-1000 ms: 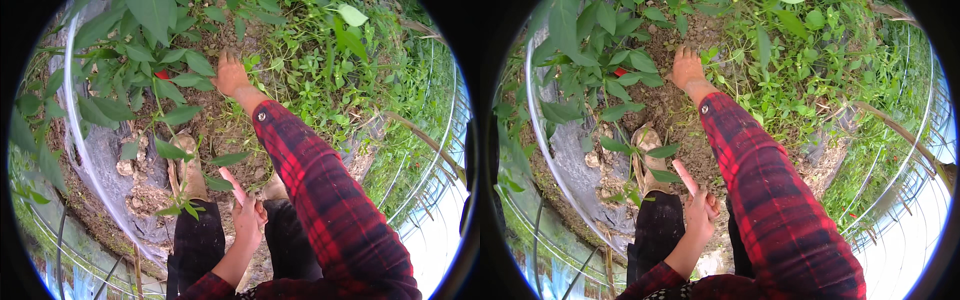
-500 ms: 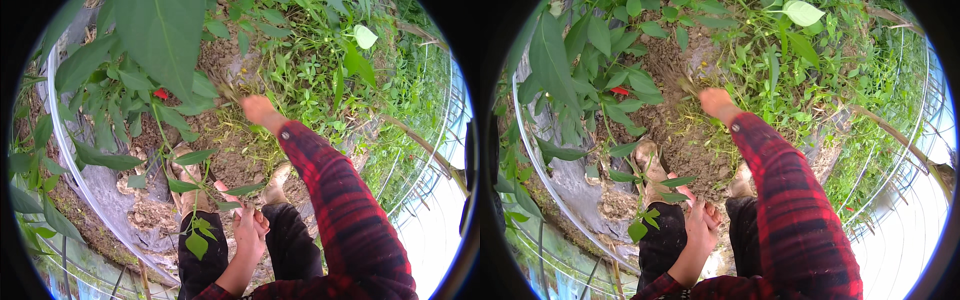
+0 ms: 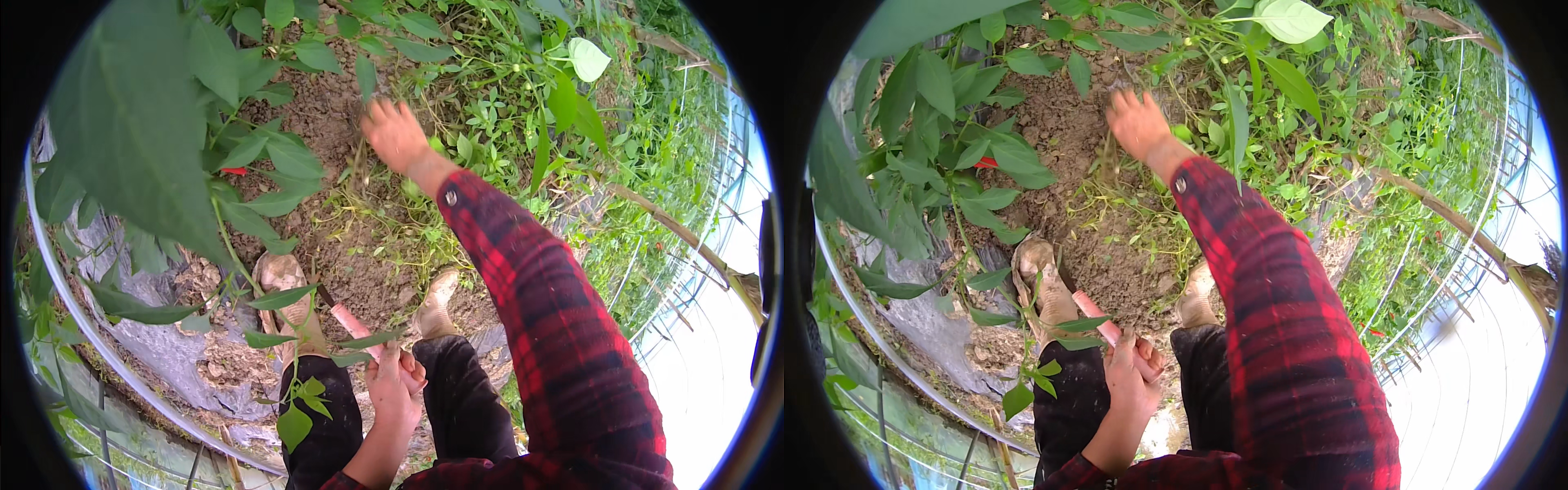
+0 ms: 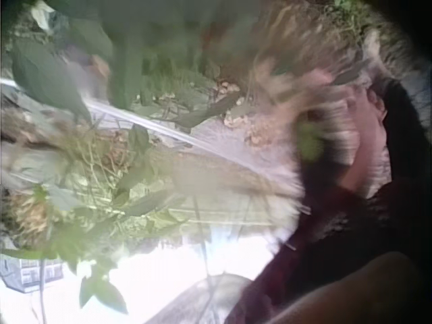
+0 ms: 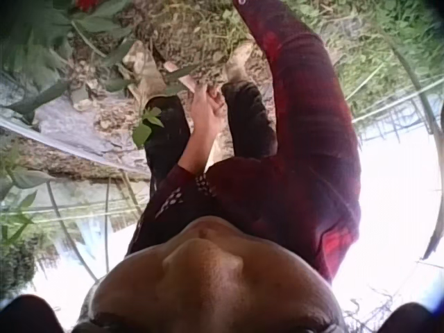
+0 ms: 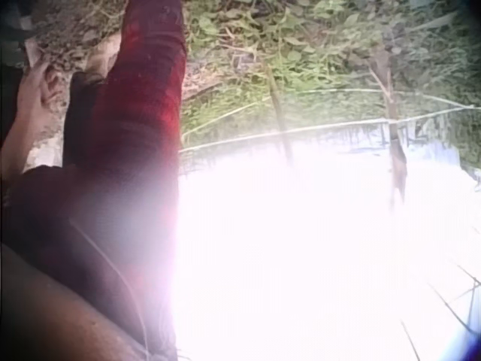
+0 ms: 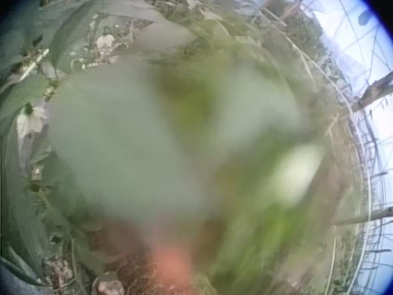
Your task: The person removes weeds from a greenhouse bed using a small hand hoe. They loosen the soil around the weeds, pull them out by hand, and gather the removed plants into a pile.
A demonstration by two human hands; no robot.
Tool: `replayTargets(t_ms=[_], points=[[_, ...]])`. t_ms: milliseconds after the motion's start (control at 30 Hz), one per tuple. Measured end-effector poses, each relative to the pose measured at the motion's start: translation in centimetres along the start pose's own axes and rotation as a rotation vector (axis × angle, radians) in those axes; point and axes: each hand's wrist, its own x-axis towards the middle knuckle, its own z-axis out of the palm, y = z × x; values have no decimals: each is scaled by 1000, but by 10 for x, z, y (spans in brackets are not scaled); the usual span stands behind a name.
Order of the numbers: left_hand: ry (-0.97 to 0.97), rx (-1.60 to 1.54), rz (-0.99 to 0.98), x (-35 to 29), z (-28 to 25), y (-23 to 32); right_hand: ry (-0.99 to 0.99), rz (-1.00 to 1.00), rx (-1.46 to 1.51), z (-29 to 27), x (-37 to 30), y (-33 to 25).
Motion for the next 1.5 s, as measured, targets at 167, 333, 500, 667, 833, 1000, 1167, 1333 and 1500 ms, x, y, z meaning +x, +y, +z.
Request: replayTargets(t_ms=[167,333,500,667,833,1000,1167,1333,1500], points=[[-11,1,-36,-1,-2,2,-35,282,3,18,47,42],[-6,12,-50,3,-4,2,-296,540,61,36,37,22],[-1,16,-60,4,-3,1,-342,549,163,35,42,45],[-10,20,-60,6,-5,-3,-406,399,213,22,32,65],[5,5,-68,4,-1,-3,-509,276,74,9,-13,76],[-13,-31,-56,4,4,3,-673,189,176,18,-146,41],[-20,64,-59,4,6,2,-1163,257,386,18,-233,-45],[49,23,-9,8,3,-3,-376,45,372,16,-138,-70],[31,60,23,7,5,-2,-198,472,304,21,-14,-33]])
